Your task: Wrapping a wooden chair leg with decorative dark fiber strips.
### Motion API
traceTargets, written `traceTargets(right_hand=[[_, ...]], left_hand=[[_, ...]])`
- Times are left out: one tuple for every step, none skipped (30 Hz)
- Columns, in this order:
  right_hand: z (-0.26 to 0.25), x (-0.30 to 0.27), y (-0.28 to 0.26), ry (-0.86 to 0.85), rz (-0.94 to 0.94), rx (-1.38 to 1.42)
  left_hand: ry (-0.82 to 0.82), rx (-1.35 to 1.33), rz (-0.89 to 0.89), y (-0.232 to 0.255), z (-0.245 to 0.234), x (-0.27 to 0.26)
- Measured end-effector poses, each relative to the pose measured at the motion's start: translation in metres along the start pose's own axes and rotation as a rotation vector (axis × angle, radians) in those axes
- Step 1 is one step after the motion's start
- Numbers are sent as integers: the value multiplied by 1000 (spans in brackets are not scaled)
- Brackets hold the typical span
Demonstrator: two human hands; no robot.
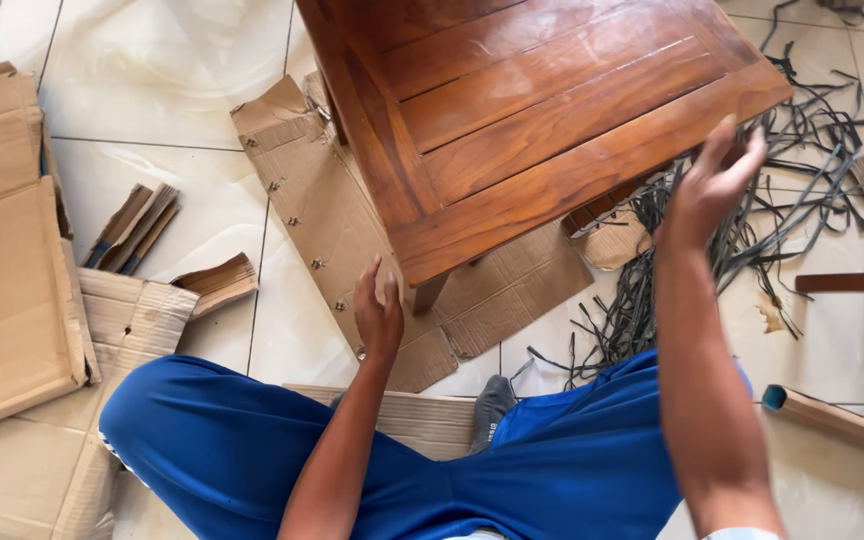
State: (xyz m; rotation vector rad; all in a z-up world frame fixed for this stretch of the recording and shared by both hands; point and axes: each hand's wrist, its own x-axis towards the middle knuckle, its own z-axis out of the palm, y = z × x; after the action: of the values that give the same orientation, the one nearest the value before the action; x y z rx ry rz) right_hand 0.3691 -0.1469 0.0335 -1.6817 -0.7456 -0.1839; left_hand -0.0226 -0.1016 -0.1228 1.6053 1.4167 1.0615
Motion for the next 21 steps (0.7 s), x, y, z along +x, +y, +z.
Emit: traceTargets(right_hand=[[7,-26,-1,-8,-1,4],[14,-53,-2,-33,72,185],[21,-79,-2,-57,147,366],[21,-92,-25,-56,156,361],[21,-105,-47,-112,68,296],[25,-112,-70,-166,-33,236],[24,-110,-74,-163,-38,235],[23,-111,-79,-188,-30,193],[23,-113,-83,-213,-23,151],[22,-112,-81,-216,-20,148],[22,-111,-79,-211,-14,152],[23,-110,-78,-209,-13,162],[25,-105,-67,-214,-13,164],[27,-102,-57,-199,-15,152],[29,-99,-46,-184,-16,141],[29,-93,-54,-192,-12,146],[29,-87,-62,-227,41,169],[30,-80,-71,-264,90,192],[28,-78,-55,-275,91,197],[27,-76,-39,-245,9,148],[27,-73,-23,-216,-74,101]], left_hand=[[8,2,-5,-32,7,-8],[-53,109,-46,-63,13,-15],[-113,215,-89,-95,19,-22],[-121,220,-93,-98,20,-27],[-195,202,-124,-101,21,-31],[-261,175,-147,-102,29,-29],[-261,171,-143,-95,35,-28],[-245,65,-99,-88,38,-31],[-227,-41,-56,-82,42,-34],[-229,-41,-61,-88,46,-35],[-252,-10,-97,-93,49,-37],[-270,19,-132,-98,53,-36],[-265,19,-136,-99,58,-36],[-304,19,-153,-100,60,-35],[-344,18,-171,-102,62,-35],[-337,24,-178,-97,60,-32],[-414,35,-192,-92,59,-29],[-489,43,-206,-87,58,-26],[-480,45,-214,-87,56,-23],[-540,61,-196,-87,56,-19],[-601,78,-178,-87,56,-14]])
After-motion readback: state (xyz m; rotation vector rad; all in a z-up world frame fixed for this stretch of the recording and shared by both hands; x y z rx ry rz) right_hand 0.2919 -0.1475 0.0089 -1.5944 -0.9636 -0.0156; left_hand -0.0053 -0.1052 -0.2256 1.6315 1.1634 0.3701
